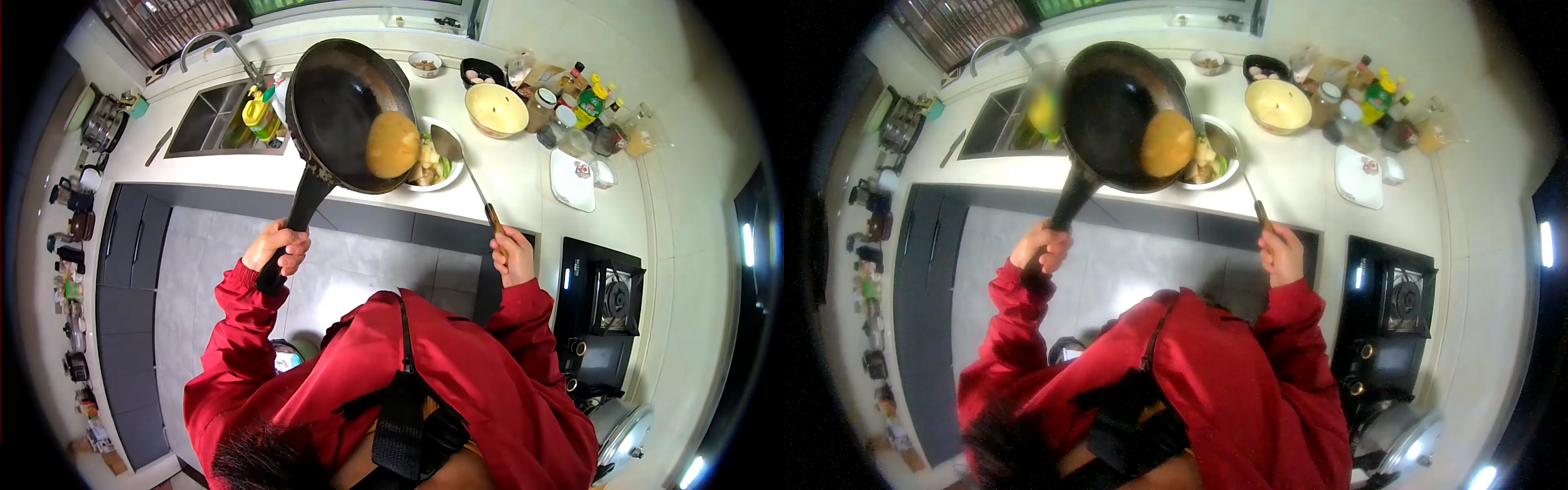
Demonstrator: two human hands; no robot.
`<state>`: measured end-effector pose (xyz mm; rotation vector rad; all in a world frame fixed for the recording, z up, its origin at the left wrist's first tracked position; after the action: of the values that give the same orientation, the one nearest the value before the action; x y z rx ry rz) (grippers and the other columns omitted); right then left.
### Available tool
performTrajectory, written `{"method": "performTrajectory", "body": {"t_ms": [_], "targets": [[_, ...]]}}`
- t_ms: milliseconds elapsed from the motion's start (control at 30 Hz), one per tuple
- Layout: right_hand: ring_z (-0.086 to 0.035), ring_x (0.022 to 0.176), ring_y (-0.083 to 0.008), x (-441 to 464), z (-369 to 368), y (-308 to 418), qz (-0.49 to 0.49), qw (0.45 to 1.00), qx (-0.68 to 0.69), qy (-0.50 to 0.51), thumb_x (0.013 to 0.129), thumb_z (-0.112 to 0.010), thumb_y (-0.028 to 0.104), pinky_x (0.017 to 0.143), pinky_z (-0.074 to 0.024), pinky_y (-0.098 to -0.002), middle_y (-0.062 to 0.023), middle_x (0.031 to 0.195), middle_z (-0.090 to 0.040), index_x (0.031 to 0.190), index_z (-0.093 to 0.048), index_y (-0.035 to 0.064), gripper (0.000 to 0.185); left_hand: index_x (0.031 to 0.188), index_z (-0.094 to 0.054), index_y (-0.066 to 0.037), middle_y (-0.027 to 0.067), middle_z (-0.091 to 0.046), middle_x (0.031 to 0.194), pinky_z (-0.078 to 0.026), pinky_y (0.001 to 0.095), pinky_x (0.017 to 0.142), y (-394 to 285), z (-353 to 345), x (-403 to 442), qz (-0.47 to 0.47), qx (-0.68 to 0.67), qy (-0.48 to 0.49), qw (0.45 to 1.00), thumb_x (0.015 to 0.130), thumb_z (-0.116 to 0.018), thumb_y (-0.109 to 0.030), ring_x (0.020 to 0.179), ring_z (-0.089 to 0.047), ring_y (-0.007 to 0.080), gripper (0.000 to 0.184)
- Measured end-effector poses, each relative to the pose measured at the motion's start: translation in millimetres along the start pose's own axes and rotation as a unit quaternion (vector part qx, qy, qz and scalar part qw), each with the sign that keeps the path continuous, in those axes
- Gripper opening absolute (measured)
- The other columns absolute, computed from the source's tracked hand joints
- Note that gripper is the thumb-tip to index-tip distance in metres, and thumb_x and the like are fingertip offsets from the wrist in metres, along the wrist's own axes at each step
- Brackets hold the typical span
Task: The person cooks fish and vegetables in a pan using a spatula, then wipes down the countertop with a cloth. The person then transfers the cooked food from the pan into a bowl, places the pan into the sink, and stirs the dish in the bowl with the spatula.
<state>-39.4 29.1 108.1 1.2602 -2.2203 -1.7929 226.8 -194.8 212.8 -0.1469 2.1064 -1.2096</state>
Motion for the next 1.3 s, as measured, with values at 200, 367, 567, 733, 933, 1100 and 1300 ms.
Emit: {"method": "performTrajectory", "body": {"t_ms": [200, 367, 567, 733, 933, 1100, 1300], "targets": [[-0.034, 0.041, -0.0045, 0.9, 5.8, 5.4, 0.002, 1.0, 0.004, 0.003, 0.072, -0.05, 0.004, 0.032, -0.0214, -0.0148, -0.0059, 0.066, -0.047, 0.097, -0.045, -0.0018, 0.026, 0.075, -0.036, -0.004, -0.0008, -0.032, 0.051, -0.027, 0.0191, 0.029, 1.6, -2.1, 1.7, 0.018, -0.001, 0.024, 1.0, 0.071, -0.043, -0.007, 0.032, -0.03, 0.0057, 0.009], [-0.035, 0.042, -0.0047, 2.1, 11.3, 6.1, -0.002, 1.0, 0.001, 0.002, 0.072, -0.051, 0.004, 0.033, -0.0216, -0.0148, -0.0058, 0.066, -0.047, 0.097, -0.044, -0.0017, 0.027, 0.074, -0.036, -0.003, -0.0002, -0.033, 0.052, -0.027, 0.0189, 0.029, -0.5, -6.0, 0.9, 0.008, 0.023, 0.018, 1.0, 0.071, -0.043, -0.007, 0.032, -0.03, 0.0056, 0.009], [-0.034, 0.04, -0.0043, 3.6, 16.4, 7.0, -0.004, 1.0, -0.023, -0.006, 0.075, -0.046, 0.004, 0.031, -0.0231, -0.0141, -0.0063, 0.065, -0.046, 0.098, -0.043, -0.0005, 0.023, 0.074, -0.036, -0.002, 0.0005, -0.033, 0.052, -0.028, 0.019, 0.029, -3.1, -10.1, 2.3, -0.001, 0.039, 0.011, 0.999, 0.071, -0.043, -0.007, 0.032, -0.031, 0.0058, 0.009], [-0.034, 0.04, -0.0042, 3.8, 17.4, 8.0, -0.01, 1.0, -0.028, 0.004, 0.076, -0.046, 0.005, 0.031, -0.0233, -0.0139, -0.0061, 0.065, -0.046, 0.098, -0.044, -0.0005, 0.023, 0.074, -0.035, -0.001, 0.0009, -0.034, 0.053, -0.028, 0.0192, 0.029, -7.6, -17.9, 2.9, -0.011, 0.045, 0.008, 0.999, 0.07, -0.042, -0.006, 0.032, -0.031, 0.0061, 0.009], [-0.036, 0.043, -0.004, 4.7, 21.0, 7.9, -0.012, 1.0, -0.019, 0.012, 0.073, -0.05, 0.005, 0.033, -0.0235, -0.0145, -0.0052, 0.067, -0.047, 0.1, -0.044, -0.0016, 0.028, 0.053, -0.035, -0.006, -0.0004, -0.035, 0.042, -0.026, 0.0174, 0.027, -11.6, -22.9, 7.9, -0.024, 0.067, -0.044, 0.996, 0.067, -0.045, -0.009, 0.027, -0.031, 0.0067, 0.018], [-0.036, 0.043, -0.0045, 6.3, 24.5, 8.6, -0.016, 0.999, -0.026, 0.009, 0.072, -0.051, 0.006, 0.033, -0.0235, -0.0146, -0.0054, 0.067, -0.047, 0.1, -0.043, -0.0006, 0.029, 0.073, -0.037, 0.0, 0.0019, -0.035, 0.052, -0.029, 0.02, 0.029, -11.1, -22.1, 14.4, -0.021, 0.069, 0.0, 0.997, 0.068, -0.041, -0.004, 0.032, -0.032, 0.0071, 0.008], [-0.038, 0.046, -0.0049, 7.0, 26.1, 20.7, 0.016, 0.997, -0.082, 0.002, 0.072, -0.052, 0.005, 0.036, -0.0259, -0.0144, -0.0052, 0.067, -0.048, 0.1, -0.045, 0.0008, 0.029, 0.076, -0.037, 0.001, 0.0028, -0.035, 0.053, -0.031, 0.021, 0.029, -14.8, -27.0, 13.2, -0.011, 0.085, -0.013, 0.996, 0.069, -0.042, -0.004, 0.033, -0.033, 0.0077, 0.01]]}}
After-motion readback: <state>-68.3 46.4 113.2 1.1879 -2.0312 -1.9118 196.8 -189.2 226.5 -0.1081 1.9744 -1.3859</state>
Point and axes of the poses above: each hand's wrist, its own x-axis towards the middle knuckle, its own z-axis out of the back of the hand, y = z × x, the point moved 8 cm from there along x, towards the middle knuckle
